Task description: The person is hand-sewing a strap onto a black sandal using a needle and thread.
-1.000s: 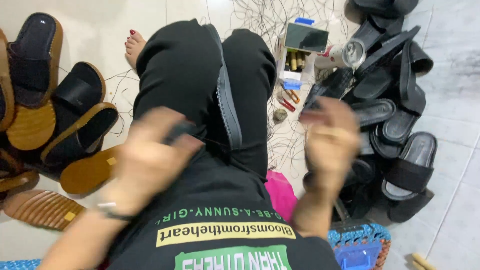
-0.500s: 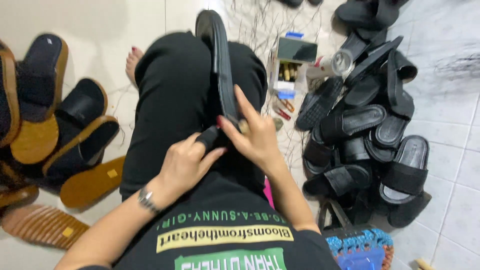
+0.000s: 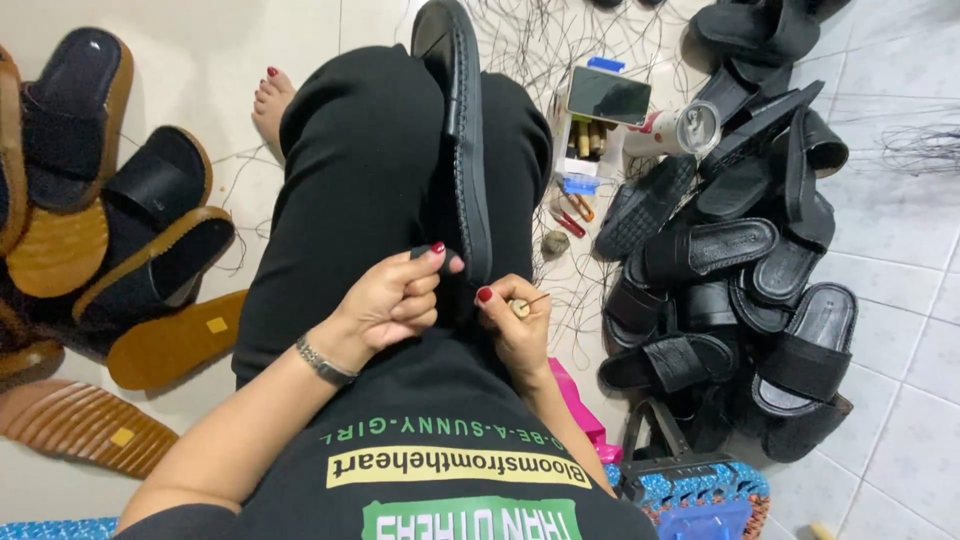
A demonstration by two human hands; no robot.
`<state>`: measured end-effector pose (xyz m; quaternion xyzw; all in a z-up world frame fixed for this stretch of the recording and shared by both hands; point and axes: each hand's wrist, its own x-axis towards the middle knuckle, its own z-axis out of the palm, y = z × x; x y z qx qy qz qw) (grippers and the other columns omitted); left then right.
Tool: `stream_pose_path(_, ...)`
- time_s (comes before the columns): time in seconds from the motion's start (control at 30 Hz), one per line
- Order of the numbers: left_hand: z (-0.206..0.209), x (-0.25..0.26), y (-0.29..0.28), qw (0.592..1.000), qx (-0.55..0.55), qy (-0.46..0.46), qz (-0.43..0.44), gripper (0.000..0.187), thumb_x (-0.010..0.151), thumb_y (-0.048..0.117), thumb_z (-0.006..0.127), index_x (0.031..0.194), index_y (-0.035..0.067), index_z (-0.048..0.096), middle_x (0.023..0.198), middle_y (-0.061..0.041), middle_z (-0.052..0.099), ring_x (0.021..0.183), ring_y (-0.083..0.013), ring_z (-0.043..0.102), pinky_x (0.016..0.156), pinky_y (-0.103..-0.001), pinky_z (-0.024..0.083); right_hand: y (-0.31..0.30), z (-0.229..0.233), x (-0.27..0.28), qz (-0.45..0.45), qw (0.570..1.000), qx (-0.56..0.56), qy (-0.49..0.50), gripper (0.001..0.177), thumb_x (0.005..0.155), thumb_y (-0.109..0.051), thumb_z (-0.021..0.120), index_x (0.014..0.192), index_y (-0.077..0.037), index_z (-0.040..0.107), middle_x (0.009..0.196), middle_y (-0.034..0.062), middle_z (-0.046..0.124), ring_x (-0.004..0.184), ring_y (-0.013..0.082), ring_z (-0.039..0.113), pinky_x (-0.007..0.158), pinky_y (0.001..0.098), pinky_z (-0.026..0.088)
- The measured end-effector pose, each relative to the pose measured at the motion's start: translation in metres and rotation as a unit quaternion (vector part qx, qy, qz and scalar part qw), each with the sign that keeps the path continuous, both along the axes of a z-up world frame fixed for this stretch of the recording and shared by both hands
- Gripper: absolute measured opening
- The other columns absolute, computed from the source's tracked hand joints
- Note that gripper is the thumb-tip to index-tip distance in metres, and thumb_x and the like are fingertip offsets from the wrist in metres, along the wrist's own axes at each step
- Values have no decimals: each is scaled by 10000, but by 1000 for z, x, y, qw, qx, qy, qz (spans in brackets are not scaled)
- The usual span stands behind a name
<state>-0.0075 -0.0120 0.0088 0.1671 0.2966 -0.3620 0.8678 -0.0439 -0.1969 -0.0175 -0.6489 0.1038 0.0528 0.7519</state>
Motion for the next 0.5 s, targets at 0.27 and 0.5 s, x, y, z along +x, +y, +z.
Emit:
stream_pose_path(0.27, -35, -2, -2, 999, 48, -3, 24, 189, 1049, 226, 572, 950, 75, 629, 495, 92, 288, 285, -19, 267, 315, -165, 205, -7, 1, 4, 84, 984, -152, -27, 83, 865, -98, 766, 784, -76, 766, 601, 62, 709, 508, 85, 580, 498, 237, 450)
stream_pose_path(0.5, 23, -15, 55, 989, 40, -41, -134, 279, 1036, 310, 554, 1132, 56, 619, 884, -156, 762, 371, -29, 428, 348, -163, 250, -3, 158, 35, 526, 806, -159, -220, 232, 970, -75, 590, 1153, 65, 619, 948, 307, 663, 811, 503, 669, 638, 591, 552)
